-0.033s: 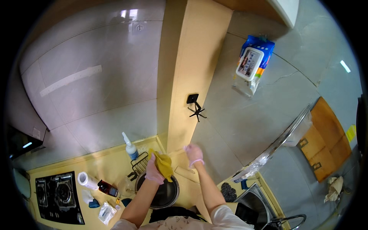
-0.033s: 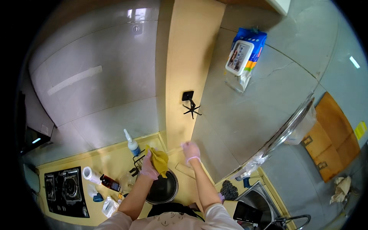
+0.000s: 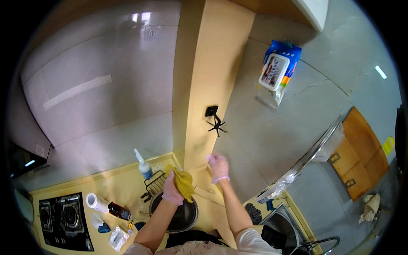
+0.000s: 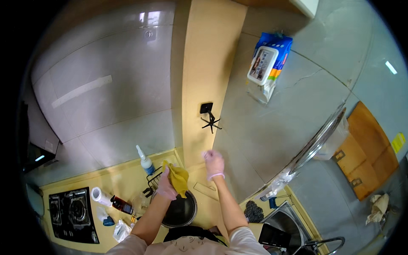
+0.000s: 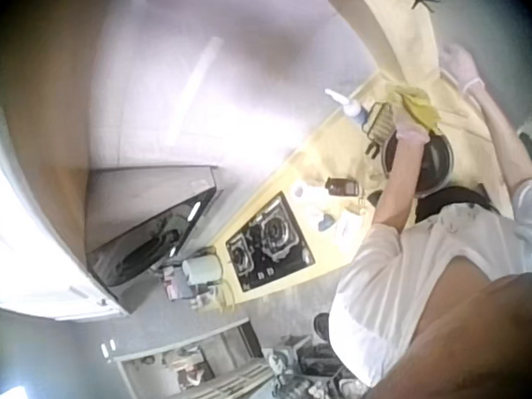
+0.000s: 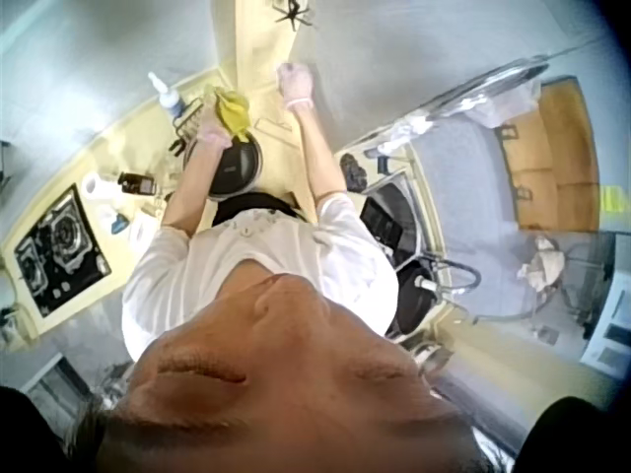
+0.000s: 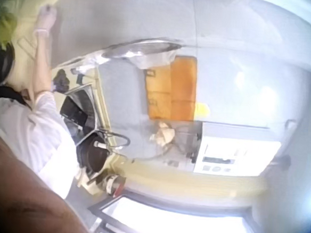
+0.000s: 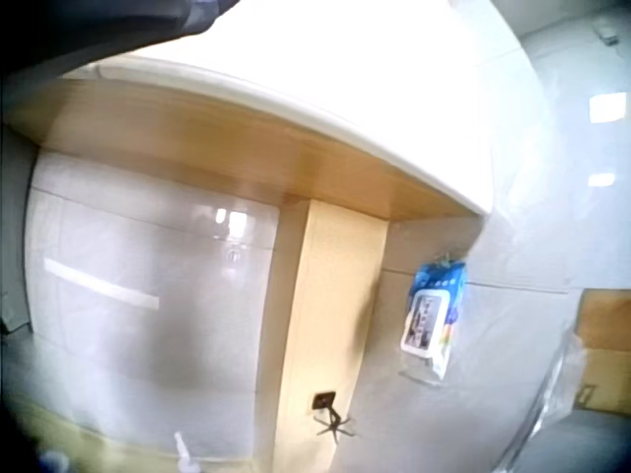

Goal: The person wipes the kitchen countertop and backsplash with a yellow cloth. They then clean a metal rack and the wall above the counter. Finally, they wipe the range hood and the wall behind the stove.

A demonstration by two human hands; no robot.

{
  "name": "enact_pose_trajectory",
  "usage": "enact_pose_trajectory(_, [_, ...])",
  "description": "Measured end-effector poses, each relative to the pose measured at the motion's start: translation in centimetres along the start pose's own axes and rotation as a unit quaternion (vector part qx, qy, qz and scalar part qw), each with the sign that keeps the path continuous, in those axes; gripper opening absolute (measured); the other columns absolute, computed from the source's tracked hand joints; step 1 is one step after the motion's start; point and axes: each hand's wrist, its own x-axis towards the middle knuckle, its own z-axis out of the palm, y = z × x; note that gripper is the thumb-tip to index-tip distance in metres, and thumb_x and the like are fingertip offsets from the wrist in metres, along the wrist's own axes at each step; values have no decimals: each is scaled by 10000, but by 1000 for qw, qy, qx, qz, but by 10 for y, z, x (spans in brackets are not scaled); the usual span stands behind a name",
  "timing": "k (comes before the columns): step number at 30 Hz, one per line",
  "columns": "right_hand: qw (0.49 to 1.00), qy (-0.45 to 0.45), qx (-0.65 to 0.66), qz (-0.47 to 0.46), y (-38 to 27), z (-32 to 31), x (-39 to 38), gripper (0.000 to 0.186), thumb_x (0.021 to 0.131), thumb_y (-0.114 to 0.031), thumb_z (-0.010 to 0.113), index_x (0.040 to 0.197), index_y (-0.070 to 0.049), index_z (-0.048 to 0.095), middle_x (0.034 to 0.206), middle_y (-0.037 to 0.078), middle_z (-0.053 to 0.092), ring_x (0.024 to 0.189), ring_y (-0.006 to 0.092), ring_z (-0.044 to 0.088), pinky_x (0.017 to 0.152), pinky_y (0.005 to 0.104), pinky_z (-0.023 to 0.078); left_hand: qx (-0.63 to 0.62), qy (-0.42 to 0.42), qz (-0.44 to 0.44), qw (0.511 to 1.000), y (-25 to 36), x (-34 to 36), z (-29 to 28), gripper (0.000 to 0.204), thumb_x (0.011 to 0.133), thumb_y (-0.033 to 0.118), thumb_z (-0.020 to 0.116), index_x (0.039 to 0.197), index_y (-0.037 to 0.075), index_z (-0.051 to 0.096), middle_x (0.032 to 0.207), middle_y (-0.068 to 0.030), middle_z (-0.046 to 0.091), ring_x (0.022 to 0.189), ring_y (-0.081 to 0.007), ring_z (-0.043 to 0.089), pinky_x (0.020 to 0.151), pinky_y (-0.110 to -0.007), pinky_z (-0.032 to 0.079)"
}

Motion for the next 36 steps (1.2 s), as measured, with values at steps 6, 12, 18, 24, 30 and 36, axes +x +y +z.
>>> enact_pose_trajectory(6, [843, 171, 446, -248, -168, -143, 32, 830, 712, -149, 743, 1337, 39, 229, 1310, 204, 369, 1163, 264, 431, 959, 384, 391, 121, -154, -31, 980, -19, -22, 85, 439, 898, 434, 480, 1181, 98, 495, 1037, -75, 578, 918, -231, 565, 781, -388, 470])
enact_pose_trajectory(12, [876, 220, 397, -163, -226, -176, 54, 690, 745, -138, 699, 1286, 45, 312, 1181, 172, 500, 994, 213, 552, 689, 304, 522, 179, -253, -54, 949, -20, -56, 132, 506, 879, 447, 511, 1223, 79, 464, 1047, -71, 568, 920, -207, 565, 748, -366, 476])
enact_pose_trajectory(18, [877, 175, 400, -202, -249, -170, 53, 409, 801, -122, 623, 1164, 4, 482, 994, 59, 622, 823, 110, 591, 550, 262, 495, 170, -274, -35, 946, -8, -55, 116, 512, 869, 442, 532, 1209, 64, 476, 1060, -68, 567, 934, -205, 563, 761, -354, 473])
enact_pose_trajectory(24, [871, 174, 367, -277, -258, -170, 56, 313, 823, -75, 583, 1121, -4, 522, 964, 55, 627, 756, 93, 586, 525, 235, 478, 141, -222, -18, 965, 3, -57, 110, 467, 874, 411, 538, 1187, 66, 500, 1056, -62, 578, 958, -207, 563, 812, -349, 462])
enact_pose_trajectory(30, [903, 308, 114, -276, -243, -181, 50, 498, 809, -224, 641, 1206, 14, 458, 1139, 142, 554, 966, 207, 548, 819, 373, 459, 137, -244, -3, 960, 5, -53, 108, 445, 869, 420, 540, 1173, 96, 514, 1040, -53, 582, 951, -208, 561, 803, -343, 460])
enact_pose_trajectory(36, [758, 520, -259, -298, -285, -247, 60, 479, 747, -322, 660, 1139, -75, 540, 1051, 146, 572, 997, 333, 527, 836, 399, 441, 264, -256, -53, 928, -13, -53, 177, 490, 824, 559, 525, 1079, 140, 534, 945, -55, 595, 835, -230, 576, 687, -368, 474])
